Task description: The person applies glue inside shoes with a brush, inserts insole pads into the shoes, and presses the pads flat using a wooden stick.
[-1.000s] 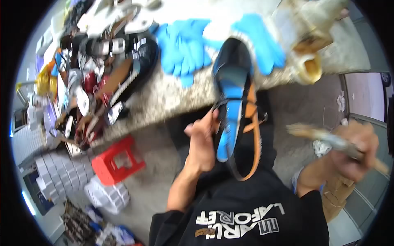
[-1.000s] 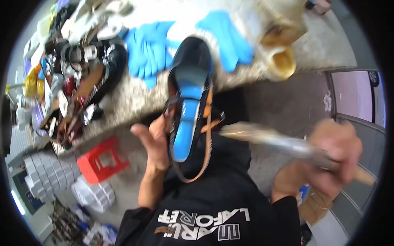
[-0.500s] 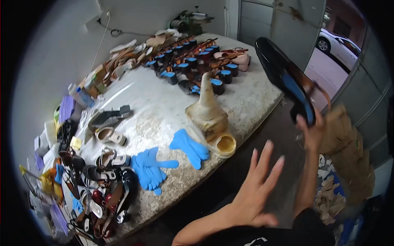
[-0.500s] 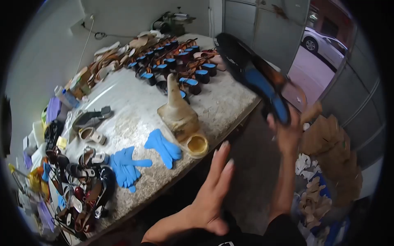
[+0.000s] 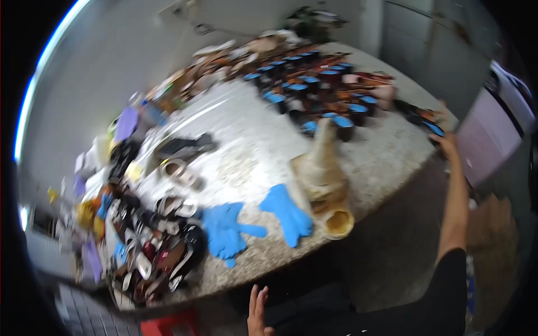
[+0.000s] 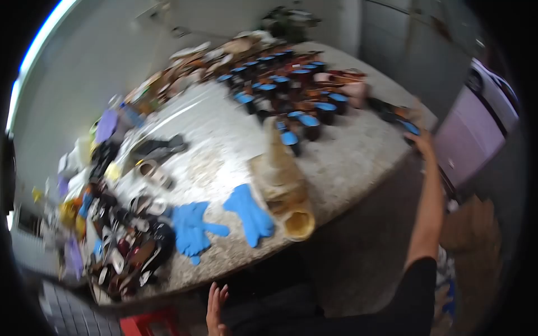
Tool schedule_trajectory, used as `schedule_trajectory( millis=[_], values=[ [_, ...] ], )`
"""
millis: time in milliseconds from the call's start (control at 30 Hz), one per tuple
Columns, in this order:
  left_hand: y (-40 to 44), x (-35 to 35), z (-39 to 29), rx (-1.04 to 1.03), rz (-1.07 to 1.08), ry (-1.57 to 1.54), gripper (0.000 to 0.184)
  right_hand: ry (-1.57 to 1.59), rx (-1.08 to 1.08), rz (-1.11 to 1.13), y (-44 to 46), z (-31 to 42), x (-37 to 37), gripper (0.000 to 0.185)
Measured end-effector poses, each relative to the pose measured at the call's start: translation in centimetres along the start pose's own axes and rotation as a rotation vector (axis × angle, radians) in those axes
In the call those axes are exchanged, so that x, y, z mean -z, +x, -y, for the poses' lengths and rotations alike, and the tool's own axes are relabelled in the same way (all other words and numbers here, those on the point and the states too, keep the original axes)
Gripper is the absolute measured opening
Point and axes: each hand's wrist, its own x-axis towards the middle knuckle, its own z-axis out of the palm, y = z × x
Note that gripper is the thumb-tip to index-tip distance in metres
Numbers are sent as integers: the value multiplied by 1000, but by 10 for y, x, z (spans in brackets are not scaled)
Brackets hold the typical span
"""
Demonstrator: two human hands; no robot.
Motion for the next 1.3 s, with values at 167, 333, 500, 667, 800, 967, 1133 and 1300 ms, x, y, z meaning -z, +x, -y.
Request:
schedule_trajectory(
  millis=[167, 333, 500, 667, 800, 967, 1133, 1300],
  values=[
    [47, 33, -10, -131, 135, 473, 72, -228, 184, 30, 34, -62, -5, 58],
    [143, 99, 16, -328, -334, 738, 36, 134, 40, 13, -124, -67, -1, 42],
    [237, 235, 33, -425, -842, 1065, 16, 226, 271, 29, -347, 46, -21, 38],
    [200, 312, 10, 632, -376, 1176, 28, 587, -364, 259, -425, 45, 33, 44],
    [162, 279, 86, 635, -305, 214, 29, 536, -186, 251, -420, 97, 33, 60],
    [156, 261, 88, 381, -276, 409, 26, 333, 438, 398, -372, 191, 38, 26],
    [180, 282, 21, 186, -550, 399, 35, 515, 352, 566, -397, 302, 28, 42],
    [161, 283, -10, 267, -627, 393, 28, 612, 453, 627, -418, 291, 16, 37]
  ],
)
